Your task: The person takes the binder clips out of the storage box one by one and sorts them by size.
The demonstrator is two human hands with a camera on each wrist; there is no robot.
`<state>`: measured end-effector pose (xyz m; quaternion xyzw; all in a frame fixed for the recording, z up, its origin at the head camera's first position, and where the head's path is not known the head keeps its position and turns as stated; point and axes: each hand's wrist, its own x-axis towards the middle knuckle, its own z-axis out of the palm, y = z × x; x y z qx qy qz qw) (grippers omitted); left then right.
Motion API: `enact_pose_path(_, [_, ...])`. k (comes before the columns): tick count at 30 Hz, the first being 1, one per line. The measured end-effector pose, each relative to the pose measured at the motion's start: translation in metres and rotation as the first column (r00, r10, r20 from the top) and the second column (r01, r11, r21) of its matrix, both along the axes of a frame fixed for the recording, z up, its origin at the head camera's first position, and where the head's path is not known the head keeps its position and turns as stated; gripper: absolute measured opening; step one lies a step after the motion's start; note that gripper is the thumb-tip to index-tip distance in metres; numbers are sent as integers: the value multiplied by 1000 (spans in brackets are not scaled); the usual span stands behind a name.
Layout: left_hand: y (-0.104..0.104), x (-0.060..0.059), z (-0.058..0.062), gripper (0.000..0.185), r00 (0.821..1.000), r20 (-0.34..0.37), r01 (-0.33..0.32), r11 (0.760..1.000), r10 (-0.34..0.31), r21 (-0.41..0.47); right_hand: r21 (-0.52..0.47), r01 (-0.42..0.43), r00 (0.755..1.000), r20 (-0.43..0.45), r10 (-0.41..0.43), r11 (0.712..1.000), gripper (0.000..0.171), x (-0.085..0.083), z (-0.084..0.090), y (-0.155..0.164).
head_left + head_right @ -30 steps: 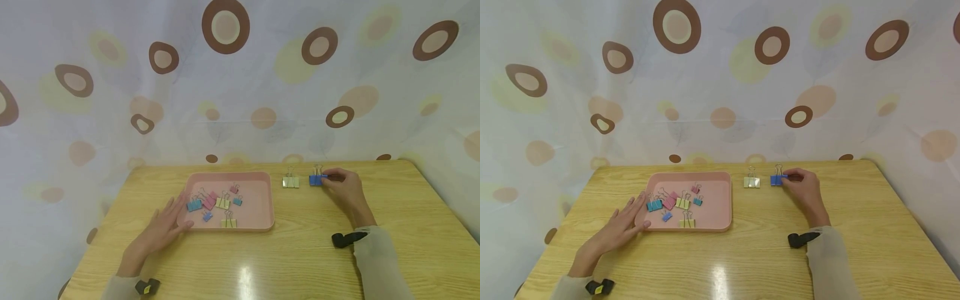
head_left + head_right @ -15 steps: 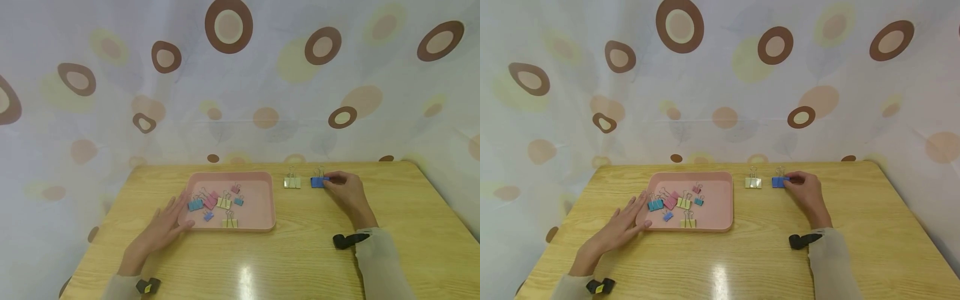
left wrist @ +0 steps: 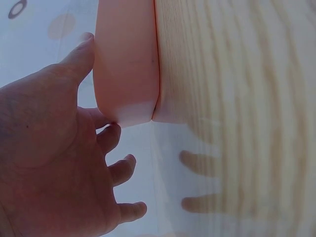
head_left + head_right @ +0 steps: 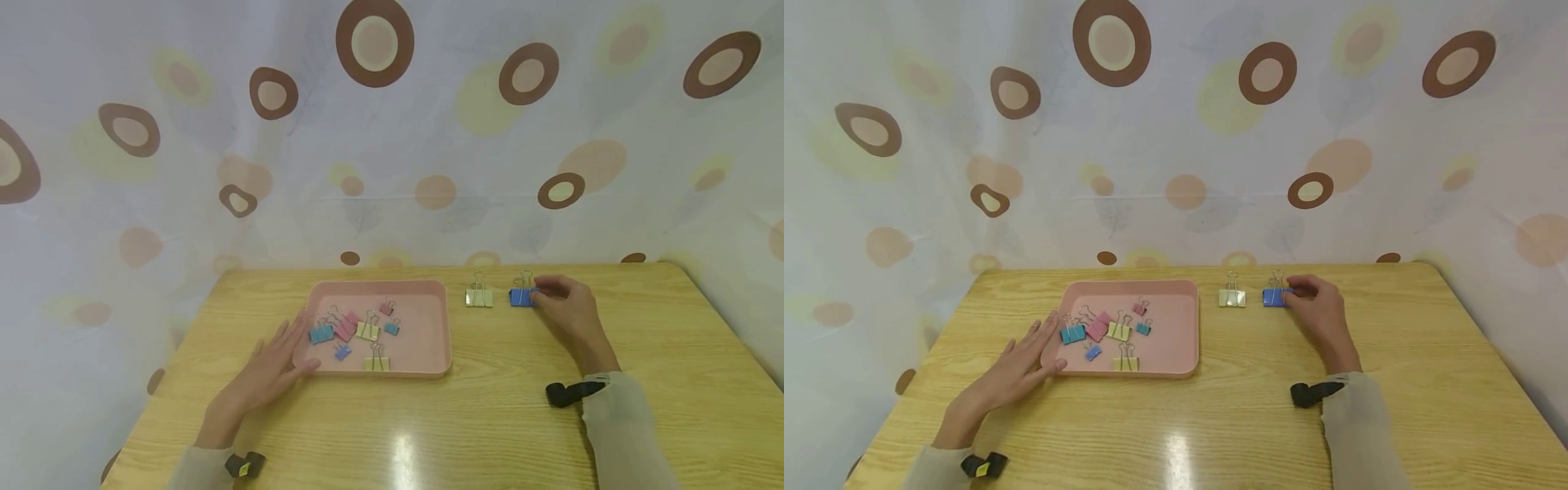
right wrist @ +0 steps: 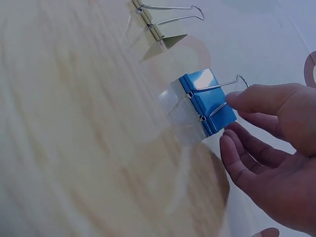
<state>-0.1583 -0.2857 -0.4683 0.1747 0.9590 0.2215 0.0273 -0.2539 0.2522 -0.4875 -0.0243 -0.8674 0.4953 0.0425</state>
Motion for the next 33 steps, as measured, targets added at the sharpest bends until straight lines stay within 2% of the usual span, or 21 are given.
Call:
enact_pose_path(4, [2, 0, 2, 80, 1000, -7, 1, 1000, -1, -2, 1, 12, 994, -112, -12, 1000, 41, 1, 5, 2])
enact_pose_path(8, [4, -1, 3, 81, 1000, -5, -1, 1000, 1, -9, -23, -3, 973, -231, -3, 1000, 35, 1, 11, 1])
enact_pose_path(12, [4, -1, 3, 81, 1000, -3, -2, 1000, 2, -25, -60, -41, 956, -293, 22, 997, 33, 1, 20, -5])
enact_pose_path(19, [2, 1, 4, 81, 1000, 4, -13, 999, 13, -39, -94, -110, 947, -311, 76, 990, 29, 3, 33, -24])
enact_pose_path(23, [2, 1, 2, 82, 1000, 9, -15, 1000, 15, -25, -93, -184, 937, -316, 146, 979, 28, 6, 39, -39])
enact_pose_path(28, [1, 1, 1, 81, 1000, -8, -22, 999, 22, -30, -126, -289, 920, -311, 239, 949, 28, 9, 44, -62])
enact_pose_path(33, [2, 2, 1, 81, 999, -37, -25, 998, 23, -59, -177, -351, 912, -288, 293, 920, 27, 13, 47, -85])
